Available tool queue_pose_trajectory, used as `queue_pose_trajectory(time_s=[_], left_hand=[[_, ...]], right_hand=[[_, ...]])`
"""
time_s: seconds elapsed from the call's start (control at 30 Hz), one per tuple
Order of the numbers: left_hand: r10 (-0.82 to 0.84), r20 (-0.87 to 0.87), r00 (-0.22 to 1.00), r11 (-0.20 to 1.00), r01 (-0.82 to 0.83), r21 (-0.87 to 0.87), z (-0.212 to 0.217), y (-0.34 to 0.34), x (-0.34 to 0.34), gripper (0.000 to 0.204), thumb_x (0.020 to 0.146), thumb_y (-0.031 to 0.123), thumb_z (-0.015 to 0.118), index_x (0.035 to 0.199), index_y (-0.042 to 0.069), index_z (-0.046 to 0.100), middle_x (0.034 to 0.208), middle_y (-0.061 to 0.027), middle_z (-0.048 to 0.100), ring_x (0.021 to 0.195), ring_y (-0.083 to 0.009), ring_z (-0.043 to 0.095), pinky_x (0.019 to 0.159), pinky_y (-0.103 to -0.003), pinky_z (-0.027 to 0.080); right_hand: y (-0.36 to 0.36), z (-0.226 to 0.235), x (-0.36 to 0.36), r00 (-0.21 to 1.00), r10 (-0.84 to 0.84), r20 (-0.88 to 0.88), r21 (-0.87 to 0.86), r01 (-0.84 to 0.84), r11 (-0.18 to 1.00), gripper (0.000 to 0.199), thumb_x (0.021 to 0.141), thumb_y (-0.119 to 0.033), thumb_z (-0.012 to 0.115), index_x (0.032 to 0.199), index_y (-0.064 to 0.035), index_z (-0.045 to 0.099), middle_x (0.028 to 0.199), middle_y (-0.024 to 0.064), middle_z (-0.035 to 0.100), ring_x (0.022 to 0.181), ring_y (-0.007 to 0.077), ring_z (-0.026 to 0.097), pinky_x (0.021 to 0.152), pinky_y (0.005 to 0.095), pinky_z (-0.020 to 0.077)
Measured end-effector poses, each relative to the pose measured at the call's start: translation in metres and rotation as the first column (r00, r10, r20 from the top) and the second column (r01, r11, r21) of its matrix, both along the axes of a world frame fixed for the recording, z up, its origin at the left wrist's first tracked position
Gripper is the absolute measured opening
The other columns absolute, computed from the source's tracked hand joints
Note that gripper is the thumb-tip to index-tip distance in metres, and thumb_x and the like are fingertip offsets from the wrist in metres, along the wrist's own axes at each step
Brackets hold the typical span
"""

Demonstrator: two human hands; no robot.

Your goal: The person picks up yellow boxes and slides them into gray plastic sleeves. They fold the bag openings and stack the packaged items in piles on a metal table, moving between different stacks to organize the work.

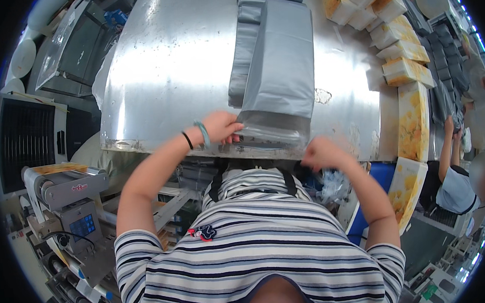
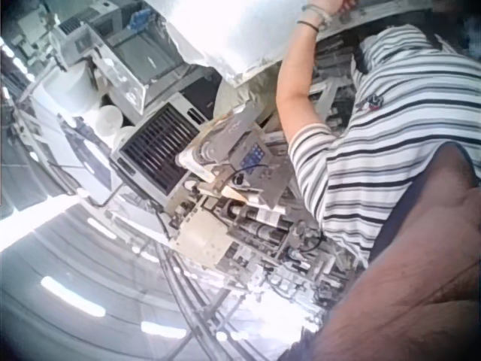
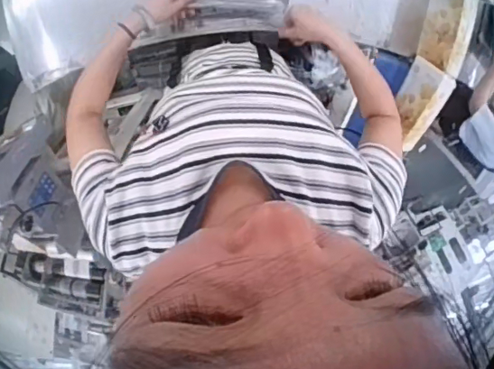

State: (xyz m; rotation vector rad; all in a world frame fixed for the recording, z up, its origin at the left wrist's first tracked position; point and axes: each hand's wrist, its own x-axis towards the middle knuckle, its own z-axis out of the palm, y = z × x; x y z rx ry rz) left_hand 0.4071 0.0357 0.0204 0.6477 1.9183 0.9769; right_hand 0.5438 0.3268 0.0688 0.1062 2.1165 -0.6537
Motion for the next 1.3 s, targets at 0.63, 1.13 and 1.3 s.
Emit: queue_pose_trajectory(time_s=[0.63,1.13,1.3], left_hand=[[-0.009,0.265,0.964,0.944,-0.079,0.319,-0.013,-0.017,-0.002,0.021,0.097,0.009,0.045,0.103,-0.004,0.060,0.087,-0.0078,0.065,0.078,-0.0123,0.064,0.070,-0.025,0.054],[-0.098,0.355,0.930,0.959,-0.007,0.284,-0.006,-0.020,-0.007,0.025,0.099,0.013,0.040,0.110,-0.003,0.056,0.105,-0.0119,0.066,0.085,-0.0121,0.064,0.077,-0.025,0.052],[-0.105,0.409,0.907,0.978,0.020,0.207,-0.020,-0.041,-0.015,0.025,0.097,0.015,0.046,0.112,-0.003,0.056,0.107,-0.0120,0.065,0.086,-0.0125,0.063,0.078,-0.025,0.051]], right_hand=[[-0.126,-0.044,-0.051,0.455,-0.474,-0.754,-0.528,0.010,0.849,0.039,0.077,-0.016,0.073,0.113,-0.0021,0.061,0.112,0.0133,0.062,0.095,0.0258,0.063,0.081,0.0328,0.0513],[-0.114,-0.064,-0.046,0.379,-0.884,-0.274,-0.891,0.246,0.382,0.019,0.093,-0.014,0.056,0.100,0.0031,0.060,0.101,0.0083,0.064,0.086,0.0171,0.062,0.081,0.0299,0.0486],[-0.070,-0.025,0.064,0.334,-0.938,-0.093,-0.934,0.296,0.198,0.014,0.097,-0.015,0.046,0.104,-0.0018,0.047,0.088,0.0066,0.061,0.079,0.0205,0.061,0.082,0.0373,0.0480]])
